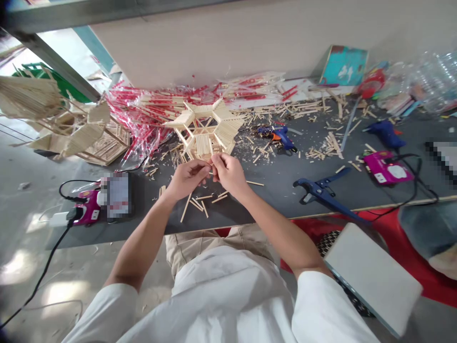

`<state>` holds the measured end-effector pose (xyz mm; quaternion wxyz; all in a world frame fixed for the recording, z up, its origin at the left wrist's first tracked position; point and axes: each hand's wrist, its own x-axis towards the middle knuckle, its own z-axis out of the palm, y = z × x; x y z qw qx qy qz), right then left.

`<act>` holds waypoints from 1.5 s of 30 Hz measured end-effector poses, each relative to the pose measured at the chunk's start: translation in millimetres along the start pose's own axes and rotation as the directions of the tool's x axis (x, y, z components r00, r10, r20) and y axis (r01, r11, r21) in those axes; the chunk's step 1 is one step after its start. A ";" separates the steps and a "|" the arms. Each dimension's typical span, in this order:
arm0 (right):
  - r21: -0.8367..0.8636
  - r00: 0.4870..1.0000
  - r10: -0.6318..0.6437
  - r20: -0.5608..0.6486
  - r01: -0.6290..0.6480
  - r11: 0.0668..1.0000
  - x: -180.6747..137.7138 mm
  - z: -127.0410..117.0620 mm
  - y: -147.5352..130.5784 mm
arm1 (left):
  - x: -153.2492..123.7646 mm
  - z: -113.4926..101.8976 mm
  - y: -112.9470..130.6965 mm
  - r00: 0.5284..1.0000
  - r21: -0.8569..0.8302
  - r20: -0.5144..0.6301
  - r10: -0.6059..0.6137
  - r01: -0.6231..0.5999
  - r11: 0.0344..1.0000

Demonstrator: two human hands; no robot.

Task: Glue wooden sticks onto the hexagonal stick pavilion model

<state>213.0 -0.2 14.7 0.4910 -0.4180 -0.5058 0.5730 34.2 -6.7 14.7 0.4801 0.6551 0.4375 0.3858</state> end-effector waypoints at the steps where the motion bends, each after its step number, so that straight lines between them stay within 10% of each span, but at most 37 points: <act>1: 0.011 1.000 0.007 -0.001 -0.007 1.000 2.2 0.7 1.0 | -0.1 0.0 0.3 1.000 0.012 0.000 -0.003 0.003 1.000; 45: 0.081 0.994 0.108 -0.008 -0.107 0.991 20.3 -0.1 -0.6 | -4.0 1.3 3.4 0.997 0.225 0.027 0.070 -0.074 0.971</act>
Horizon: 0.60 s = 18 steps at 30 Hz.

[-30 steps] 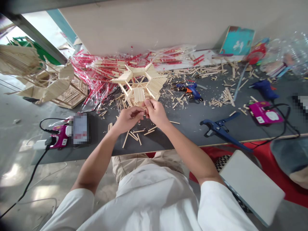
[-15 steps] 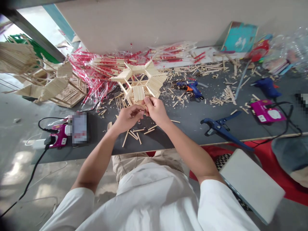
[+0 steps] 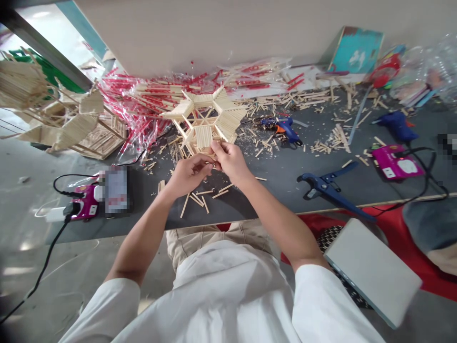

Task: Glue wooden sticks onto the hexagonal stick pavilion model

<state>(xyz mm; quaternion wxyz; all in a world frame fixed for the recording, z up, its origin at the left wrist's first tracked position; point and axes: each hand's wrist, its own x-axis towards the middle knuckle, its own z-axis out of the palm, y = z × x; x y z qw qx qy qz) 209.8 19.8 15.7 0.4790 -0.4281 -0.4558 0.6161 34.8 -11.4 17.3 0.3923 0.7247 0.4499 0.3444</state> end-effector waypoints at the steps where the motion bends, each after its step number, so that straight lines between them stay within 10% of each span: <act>1: 0.003 1.000 0.000 0.006 0.000 1.000 0.5 -0.4 0.1 | -0.1 -0.2 0.6 1.000 -0.001 -0.003 0.000 0.000 1.000; 18: 0.180 0.978 0.191 0.087 -0.204 0.962 5.7 -5.1 -7.3 | -0.9 0.3 3.3 1.000 0.058 0.002 0.008 -0.008 0.998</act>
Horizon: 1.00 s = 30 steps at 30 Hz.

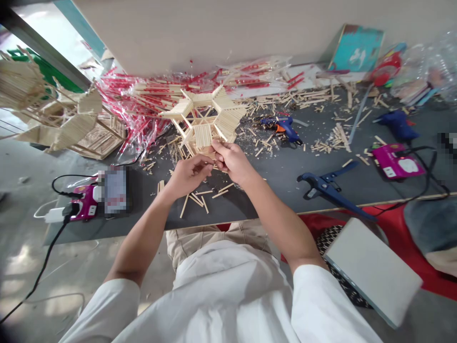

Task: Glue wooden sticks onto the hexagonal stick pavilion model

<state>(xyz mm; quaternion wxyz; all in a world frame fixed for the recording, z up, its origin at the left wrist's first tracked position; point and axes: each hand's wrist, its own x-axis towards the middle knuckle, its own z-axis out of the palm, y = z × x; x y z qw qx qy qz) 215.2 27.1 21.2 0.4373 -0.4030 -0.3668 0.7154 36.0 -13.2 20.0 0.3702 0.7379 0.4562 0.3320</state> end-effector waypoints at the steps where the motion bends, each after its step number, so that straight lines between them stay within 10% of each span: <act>1: 0.007 1.000 0.012 0.005 -0.012 1.000 -0.1 -0.4 -1.0 | -0.1 0.3 0.1 1.000 0.012 0.002 0.002 -0.002 1.000; 18: -0.128 0.993 -0.005 0.117 0.020 0.992 -6.1 -21.4 2.8 | -3.1 -1.8 5.0 0.990 0.182 0.068 0.121 -0.132 0.974; 26: -0.316 0.982 -0.181 0.048 0.186 0.930 -3.3 -27.7 20.5 | 3.0 -29.5 49.3 0.907 0.280 -0.347 0.239 -0.144 0.949; 30: -0.456 0.950 -0.304 0.070 0.301 0.837 -1.8 -29.7 24.3 | 23.2 -39.0 53.6 0.887 0.496 -0.335 0.316 -0.119 0.860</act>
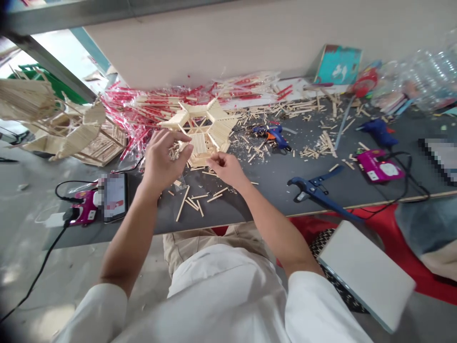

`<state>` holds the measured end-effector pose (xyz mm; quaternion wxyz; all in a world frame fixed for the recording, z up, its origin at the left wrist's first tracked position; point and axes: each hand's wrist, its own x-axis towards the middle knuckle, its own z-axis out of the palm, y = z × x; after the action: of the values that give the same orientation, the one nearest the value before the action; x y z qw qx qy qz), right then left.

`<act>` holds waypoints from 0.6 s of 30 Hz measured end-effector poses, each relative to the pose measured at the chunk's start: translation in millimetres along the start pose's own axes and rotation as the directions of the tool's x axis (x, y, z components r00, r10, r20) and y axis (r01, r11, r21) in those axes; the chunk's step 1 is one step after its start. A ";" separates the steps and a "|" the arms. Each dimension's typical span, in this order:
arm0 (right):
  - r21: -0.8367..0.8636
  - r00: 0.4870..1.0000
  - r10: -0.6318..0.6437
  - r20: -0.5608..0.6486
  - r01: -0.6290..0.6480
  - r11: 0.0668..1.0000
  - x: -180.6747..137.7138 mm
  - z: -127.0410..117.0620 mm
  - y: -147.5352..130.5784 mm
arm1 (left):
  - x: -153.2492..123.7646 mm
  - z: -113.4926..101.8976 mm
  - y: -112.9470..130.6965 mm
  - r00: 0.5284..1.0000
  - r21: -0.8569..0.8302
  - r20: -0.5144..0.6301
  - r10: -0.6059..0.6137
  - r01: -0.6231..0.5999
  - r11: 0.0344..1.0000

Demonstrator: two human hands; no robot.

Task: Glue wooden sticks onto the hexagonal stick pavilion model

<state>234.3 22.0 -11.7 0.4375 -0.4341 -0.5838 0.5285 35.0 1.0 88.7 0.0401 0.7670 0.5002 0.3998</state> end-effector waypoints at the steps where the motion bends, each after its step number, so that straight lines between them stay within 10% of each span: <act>1: -0.043 0.999 -0.036 -0.023 0.035 0.998 -0.1 -0.2 0.6 | 5.5 3.0 -3.9 1.000 0.030 0.002 0.010 -0.010 1.000; 11: -0.217 0.963 -0.225 -0.151 0.190 0.958 1.2 2.9 7.6 | 60.0 39.5 -38.9 0.942 -0.006 0.334 -0.010 0.013 1.000; 18: -0.298 0.954 -0.265 -0.139 0.215 0.930 2.6 1.9 7.2 | 77.1 38.4 -46.7 0.933 -0.110 0.354 -0.063 0.108 0.988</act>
<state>232.2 24.6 -18.8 0.4834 -0.4618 -0.6601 0.3426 39.6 98.8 85.3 0.1945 0.7992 0.4914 0.2862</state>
